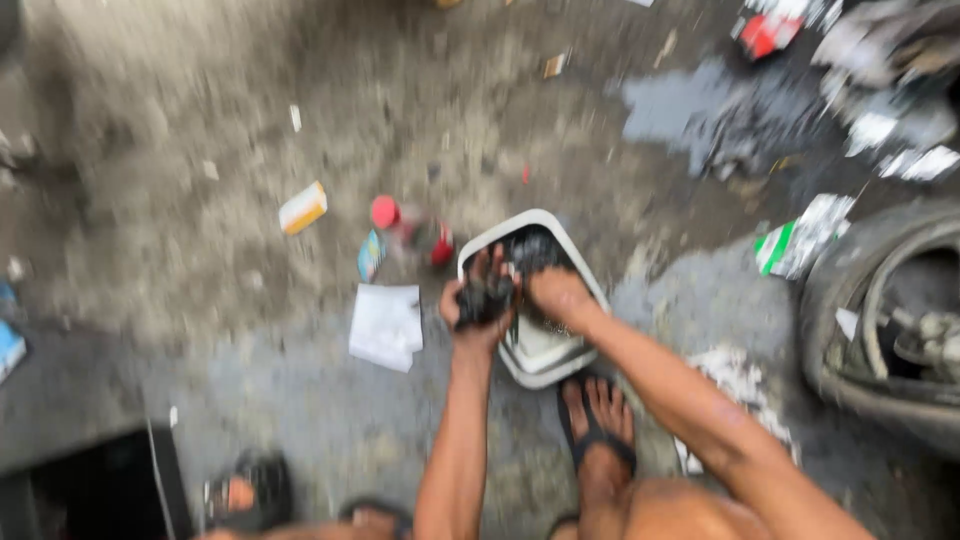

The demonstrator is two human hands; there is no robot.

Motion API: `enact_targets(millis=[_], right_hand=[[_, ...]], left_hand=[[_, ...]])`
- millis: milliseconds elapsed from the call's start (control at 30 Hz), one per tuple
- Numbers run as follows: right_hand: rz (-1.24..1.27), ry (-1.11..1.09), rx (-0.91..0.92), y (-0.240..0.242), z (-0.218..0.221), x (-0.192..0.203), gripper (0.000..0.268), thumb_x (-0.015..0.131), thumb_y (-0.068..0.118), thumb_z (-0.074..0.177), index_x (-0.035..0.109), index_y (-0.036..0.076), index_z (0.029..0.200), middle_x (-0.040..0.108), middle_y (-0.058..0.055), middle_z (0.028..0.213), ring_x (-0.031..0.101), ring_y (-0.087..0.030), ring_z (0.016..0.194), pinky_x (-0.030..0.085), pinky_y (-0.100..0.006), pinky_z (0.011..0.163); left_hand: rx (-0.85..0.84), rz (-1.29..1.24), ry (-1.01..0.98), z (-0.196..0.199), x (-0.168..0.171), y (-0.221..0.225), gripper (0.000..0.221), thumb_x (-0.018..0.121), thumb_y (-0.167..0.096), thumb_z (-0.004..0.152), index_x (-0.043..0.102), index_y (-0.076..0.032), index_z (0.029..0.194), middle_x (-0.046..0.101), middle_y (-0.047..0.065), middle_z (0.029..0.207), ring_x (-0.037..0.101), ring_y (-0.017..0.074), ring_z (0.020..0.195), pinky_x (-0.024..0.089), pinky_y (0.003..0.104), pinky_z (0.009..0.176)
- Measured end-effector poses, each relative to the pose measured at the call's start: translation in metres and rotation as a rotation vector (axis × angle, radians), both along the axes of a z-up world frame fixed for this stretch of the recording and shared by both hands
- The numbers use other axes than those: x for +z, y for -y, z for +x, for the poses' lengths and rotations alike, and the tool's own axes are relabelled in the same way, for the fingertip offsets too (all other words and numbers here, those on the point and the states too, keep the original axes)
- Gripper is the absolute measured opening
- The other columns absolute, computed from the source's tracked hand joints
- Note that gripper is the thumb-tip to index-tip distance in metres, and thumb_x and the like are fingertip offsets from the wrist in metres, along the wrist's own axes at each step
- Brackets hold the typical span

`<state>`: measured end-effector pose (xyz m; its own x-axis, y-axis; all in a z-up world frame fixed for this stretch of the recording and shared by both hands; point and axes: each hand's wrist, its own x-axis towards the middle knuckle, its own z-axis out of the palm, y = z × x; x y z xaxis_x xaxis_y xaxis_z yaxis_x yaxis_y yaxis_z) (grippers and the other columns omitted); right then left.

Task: Cleaning a motorcycle brake caliper by scrubbing it with a brush in a tray of cleaning fluid on the floor of a workshop.

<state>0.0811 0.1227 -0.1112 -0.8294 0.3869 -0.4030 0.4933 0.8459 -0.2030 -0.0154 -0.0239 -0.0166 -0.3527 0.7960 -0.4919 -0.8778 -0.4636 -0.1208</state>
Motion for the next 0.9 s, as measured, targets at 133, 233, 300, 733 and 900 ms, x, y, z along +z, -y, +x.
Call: enact_targets(millis=[133,233,300,733,900], right_hand=[[0.097,-0.081,-0.024,0.022,0.014,0.054,0.028,0.053,0.022,0.103,0.068,0.014,0.125,0.078,-0.014,0.081,0.08,-0.036,0.077,0.063,-0.053,0.059],[0.167,-0.392,0.054,0.021,0.009,0.035,0.016,0.057,0.026,0.104,0.066,0.015,0.11,0.07,-0.008,0.091,0.077,-0.029,0.09,0.064,-0.039,0.065],[0.111,-0.303,0.003,0.013,0.008,0.006,0.029,0.07,0.038,0.098,0.064,0.01,0.104,0.062,-0.011,0.095,0.069,-0.032,0.099,0.065,-0.042,0.067],[0.24,-0.236,-0.027,0.012,0.005,0.017,0.04,0.061,0.044,0.101,0.058,0.005,0.109,0.058,-0.015,0.095,0.067,-0.035,0.097,0.064,-0.042,0.062],[0.256,-0.152,-0.015,0.01,0.005,0.01,0.041,0.059,0.046,0.104,0.059,0.006,0.113,0.06,-0.017,0.097,0.067,-0.036,0.098,0.064,-0.042,0.063]], left_hand=[[0.021,0.071,-0.026,0.003,-0.008,0.006,0.066,0.057,-0.035,0.085,0.064,-0.01,0.145,0.066,0.021,0.141,0.069,0.034,0.105,0.058,0.054,0.099],[-0.001,0.122,-0.078,-0.004,-0.006,0.003,0.064,0.057,-0.035,0.086,0.064,-0.009,0.144,0.067,0.021,0.138,0.067,0.0302,0.103,0.059,0.05,0.097],[0.0,0.12,-0.081,-0.004,-0.004,0.003,0.064,0.057,-0.035,0.087,0.065,-0.008,0.143,0.067,0.021,0.137,0.067,0.0303,0.103,0.059,0.05,0.097],[-0.004,0.176,-0.062,-0.004,-0.008,0.006,0.063,0.055,-0.036,0.089,0.065,-0.005,0.142,0.066,0.022,0.138,0.068,0.0313,0.106,0.059,0.051,0.1],[-0.004,0.164,-0.075,-0.003,-0.009,0.004,0.062,0.055,-0.037,0.089,0.066,-0.004,0.141,0.066,0.023,0.138,0.068,0.0316,0.105,0.059,0.051,0.1]])
